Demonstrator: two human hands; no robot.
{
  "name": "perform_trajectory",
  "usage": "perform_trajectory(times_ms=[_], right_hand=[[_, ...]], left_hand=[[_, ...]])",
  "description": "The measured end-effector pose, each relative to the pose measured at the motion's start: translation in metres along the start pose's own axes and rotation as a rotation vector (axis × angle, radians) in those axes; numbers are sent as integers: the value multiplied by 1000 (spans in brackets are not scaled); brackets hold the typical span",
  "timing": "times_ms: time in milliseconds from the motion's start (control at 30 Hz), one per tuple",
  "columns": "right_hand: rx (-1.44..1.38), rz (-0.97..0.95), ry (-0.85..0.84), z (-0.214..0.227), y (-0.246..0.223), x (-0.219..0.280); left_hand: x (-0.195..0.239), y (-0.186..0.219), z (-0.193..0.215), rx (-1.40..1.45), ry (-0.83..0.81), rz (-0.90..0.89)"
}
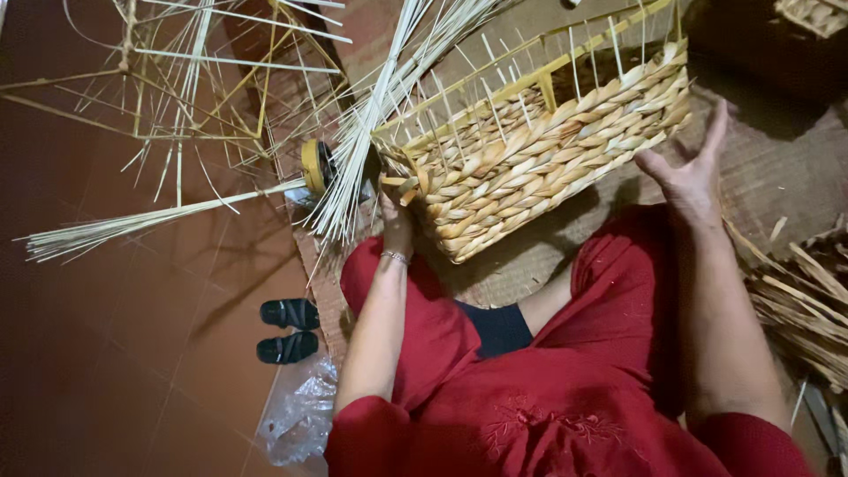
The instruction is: The person sits on a mat and uses shears to trim excess palm fibers from the rim of a woven basket. They then pick up a separate palm fiber strip and weave it into the basket's edge to reinforce the rim.
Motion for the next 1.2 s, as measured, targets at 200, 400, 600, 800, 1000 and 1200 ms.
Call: perform_trajectory(times_ms=[200,400,600,800,1000,1200], right_hand=[[-672,-561,-185,-36,-2,-2],[-554,-467,-100,-47,-21,8],[-493,-385,21,-28,-65,26],[-429,-169,134,-7,-106,56],[-304,-174,220,-11,-107,64],[170,118,242,-12,-114,65]], left_hand=[[-9,-14,14,-28,48,165],[-12,-20,14,151,-38,483],[-17,-1,-13,317,-158,667],[-20,32,-42,452,-170,673],[-16,91,-6,298,338,336],[23,128,-23,57,219,58]])
Point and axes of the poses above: each hand's wrist, its own x-axis away from the middle knuckle, its own z-axis out of the back of the hand, y = z × x, the point moved 3 cm from there along -x, towards the middle knuckle, and after that the axes turned 15 degrees about y, right-handed, at the moved point
